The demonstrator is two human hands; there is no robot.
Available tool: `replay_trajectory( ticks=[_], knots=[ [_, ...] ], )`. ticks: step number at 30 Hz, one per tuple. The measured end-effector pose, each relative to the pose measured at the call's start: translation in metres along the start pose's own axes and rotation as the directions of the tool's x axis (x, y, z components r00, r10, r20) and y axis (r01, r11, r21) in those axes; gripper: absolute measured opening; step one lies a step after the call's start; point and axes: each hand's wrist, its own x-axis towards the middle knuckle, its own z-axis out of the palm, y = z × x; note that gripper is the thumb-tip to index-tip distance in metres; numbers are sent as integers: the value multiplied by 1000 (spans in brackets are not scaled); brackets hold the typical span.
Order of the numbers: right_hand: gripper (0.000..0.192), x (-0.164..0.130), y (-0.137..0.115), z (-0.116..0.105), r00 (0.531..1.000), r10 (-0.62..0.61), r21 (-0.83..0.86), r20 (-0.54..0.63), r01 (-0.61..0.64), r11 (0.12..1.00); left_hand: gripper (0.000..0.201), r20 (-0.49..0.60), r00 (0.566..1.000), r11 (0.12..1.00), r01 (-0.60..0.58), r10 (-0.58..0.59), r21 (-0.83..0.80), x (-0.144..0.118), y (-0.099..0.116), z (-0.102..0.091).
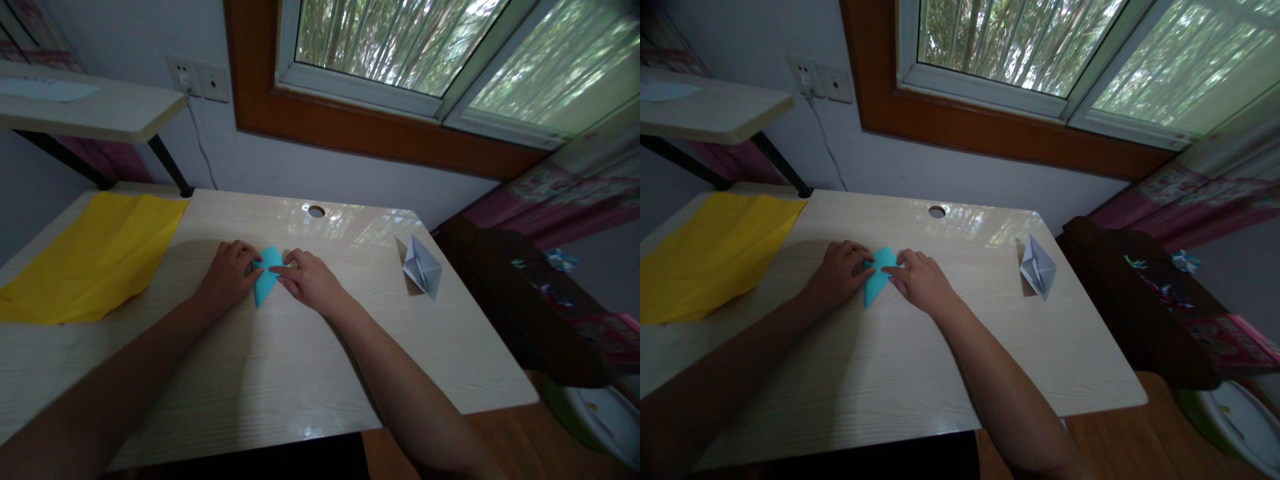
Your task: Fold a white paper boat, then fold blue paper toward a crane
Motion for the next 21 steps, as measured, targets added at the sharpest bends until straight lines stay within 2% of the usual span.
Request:
replay_trajectory(
  ticks=[7, 12, 21],
  knots=[
    [31, 0, 0, 1, 1000, 8, -6, 4, -8, 1000, 16, 28, 999, 999, -31, 31, 13, 1, -2, 1],
    [31, 0, -2, -3, 998, 54, -17, 13, -54, 998, 24, 31, 998, 998, -50, 49, 25, 0, 1, 0],
    [31, 1, 1, -2, 994, 109, -38, 13, -109, 993, 37, 103, 993, 996, -66, 61, 52, -3, -1, 4]
  ],
)
